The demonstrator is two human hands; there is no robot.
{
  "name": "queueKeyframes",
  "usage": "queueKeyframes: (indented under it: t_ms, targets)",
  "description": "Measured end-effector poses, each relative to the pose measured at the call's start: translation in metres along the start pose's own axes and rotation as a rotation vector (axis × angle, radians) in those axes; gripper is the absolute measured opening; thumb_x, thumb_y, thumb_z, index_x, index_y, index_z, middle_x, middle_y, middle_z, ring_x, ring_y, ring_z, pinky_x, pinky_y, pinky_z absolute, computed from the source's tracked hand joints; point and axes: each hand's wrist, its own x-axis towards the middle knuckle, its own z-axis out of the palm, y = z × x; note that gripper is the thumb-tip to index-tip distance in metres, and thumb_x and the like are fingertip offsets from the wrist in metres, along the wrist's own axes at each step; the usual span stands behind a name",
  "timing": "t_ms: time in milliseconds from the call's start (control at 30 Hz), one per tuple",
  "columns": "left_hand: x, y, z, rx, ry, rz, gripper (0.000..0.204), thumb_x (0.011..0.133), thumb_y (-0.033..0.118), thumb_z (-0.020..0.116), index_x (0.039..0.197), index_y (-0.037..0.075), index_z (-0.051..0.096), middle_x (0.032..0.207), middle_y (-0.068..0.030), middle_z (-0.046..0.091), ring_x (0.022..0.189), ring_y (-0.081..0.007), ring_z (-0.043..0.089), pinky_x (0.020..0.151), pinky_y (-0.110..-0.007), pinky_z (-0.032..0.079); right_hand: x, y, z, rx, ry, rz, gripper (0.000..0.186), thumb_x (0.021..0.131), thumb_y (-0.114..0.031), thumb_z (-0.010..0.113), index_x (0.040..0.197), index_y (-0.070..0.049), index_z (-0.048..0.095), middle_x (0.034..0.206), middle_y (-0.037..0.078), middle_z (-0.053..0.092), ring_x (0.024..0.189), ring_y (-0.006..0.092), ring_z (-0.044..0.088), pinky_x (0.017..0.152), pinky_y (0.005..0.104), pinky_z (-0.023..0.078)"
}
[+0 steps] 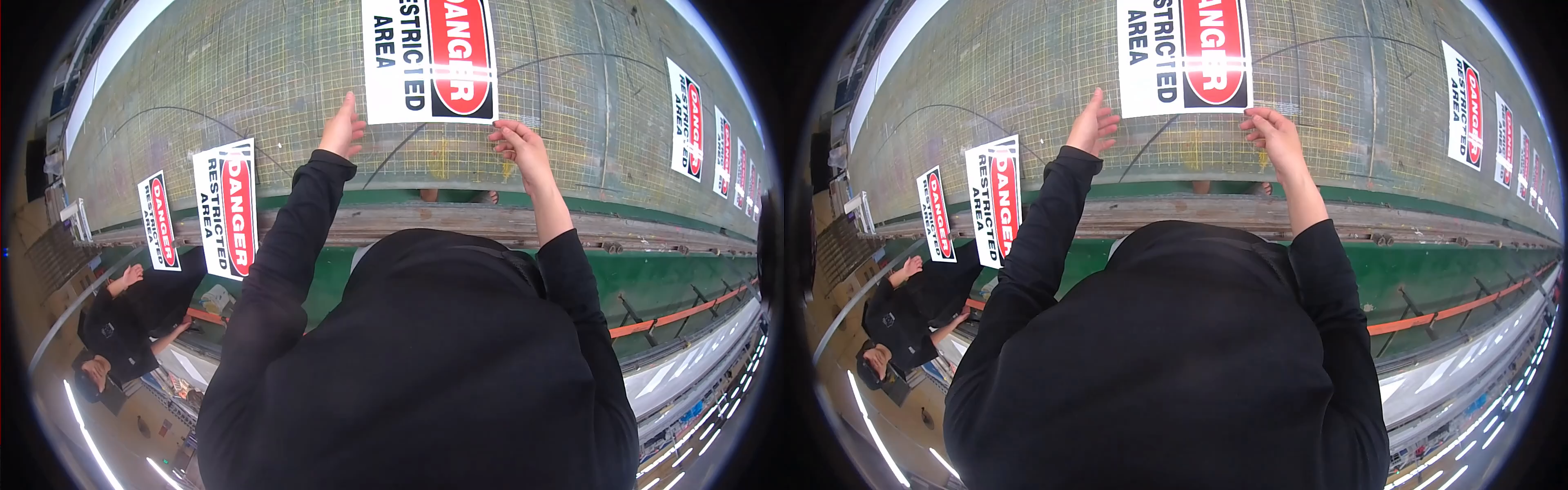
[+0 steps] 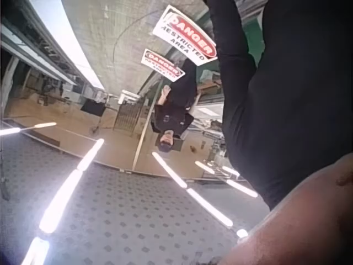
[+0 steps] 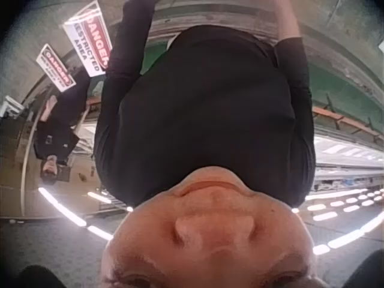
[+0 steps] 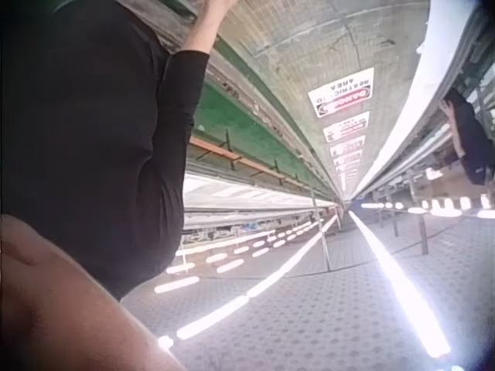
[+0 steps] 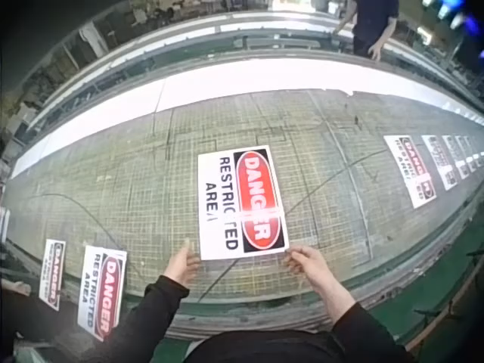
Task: Placing 'Danger Restricted Area' signs onto a large production machine bed.
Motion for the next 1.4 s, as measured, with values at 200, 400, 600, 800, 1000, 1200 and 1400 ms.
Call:
queueKeyframes:
  t_ms: [200, 400, 600, 800, 1000, 1200, 1400]
  targets:
    - [-0.007, -0.003, 0.002, -0.114, -0.030, -0.023, 0.087, 0.076, 0.065, 0.041, 0.128, -0.003, 0.028, 0.118, -0.0202, 0.042, 0.111, -0.0274, 0.039, 0.093, -0.046, 0.028, 0.005, 0.002, -0.002, 0.030, -0.003, 0.000, 0.024, 0.087, -0.017, 0.044, 0.105, -0.006, 0.055, 0.087, 0.002, 0.060, 0.070, 0.0071, 0.049, 0.065, 0.0200, 0.039]
    - [-0.008, 0.002, -0.001, -0.138, -0.068, -0.035, 0.084, 0.079, 0.063, 0.039, 0.126, -0.006, 0.028, 0.118, -0.0214, 0.043, 0.110, -0.0281, 0.040, 0.095, -0.045, 0.027, 0.006, 0.003, -0.003, 0.016, -0.024, 0.008, 0.023, 0.088, -0.016, 0.043, 0.106, -0.006, 0.054, 0.087, 0.001, 0.059, 0.071, 0.0063, 0.050, 0.066, 0.0196, 0.039]
    - [-0.002, 0.000, -0.004, -0.190, -0.066, -0.078, 0.080, 0.080, 0.062, 0.038, 0.124, -0.005, 0.032, 0.112, -0.0194, 0.048, 0.105, -0.0260, 0.043, 0.093, -0.044, 0.028, 0.008, 0.004, -0.001, 0.016, -0.023, 0.005, 0.024, 0.087, -0.016, 0.043, 0.105, -0.005, 0.055, 0.087, 0.002, 0.061, 0.070, 0.0069, 0.049, 0.065, 0.0200, 0.038]
    - [0.009, -0.005, -0.003, -0.210, -0.023, -0.121, 0.075, 0.079, 0.061, 0.042, 0.118, -0.003, 0.039, 0.103, -0.0139, 0.051, 0.097, -0.0224, 0.046, 0.089, -0.040, 0.031, 0.011, 0.005, 0.000, 0.001, -0.032, 0.022, 0.024, 0.087, -0.016, 0.043, 0.105, -0.005, 0.055, 0.087, 0.002, 0.061, 0.071, 0.0074, 0.049, 0.065, 0.0204, 0.039]
    - [0.018, -0.012, -0.002, -0.177, 0.013, -0.100, 0.077, 0.077, 0.062, 0.044, 0.117, -0.004, 0.041, 0.103, -0.0129, 0.054, 0.092, -0.0215, 0.049, 0.086, -0.041, 0.034, 0.013, 0.002, 0.001, -0.008, -0.043, 0.031, 0.024, 0.088, -0.015, 0.043, 0.106, -0.005, 0.055, 0.087, 0.002, 0.060, 0.070, 0.0067, 0.050, 0.064, 0.0193, 0.039]
    - [0.009, -0.007, 0.019, -0.146, -0.071, -0.080, 0.077, 0.076, 0.063, 0.045, 0.117, -0.002, 0.042, 0.104, -0.0134, 0.051, 0.094, -0.0216, 0.047, 0.087, -0.041, 0.033, 0.013, 0.002, 0.001, 0.007, -0.049, 0.037, 0.023, 0.088, -0.015, 0.044, 0.106, -0.006, 0.054, 0.086, 0.001, 0.060, 0.069, 0.0055, 0.050, 0.063, 0.0180, 0.039]
    - [0.012, -0.011, 0.009, 0.121, 0.181, 0.118, 0.073, 0.077, 0.063, 0.044, 0.111, -0.001, 0.050, 0.098, -0.0117, 0.055, 0.087, -0.0219, 0.051, 0.072, -0.038, 0.044, 0.008, 0.006, -0.009, 0.022, -0.027, 0.014, 0.024, 0.088, -0.016, 0.043, 0.106, -0.006, 0.055, 0.086, 0.002, 0.060, 0.070, 0.0062, 0.050, 0.065, 0.0194, 0.039]
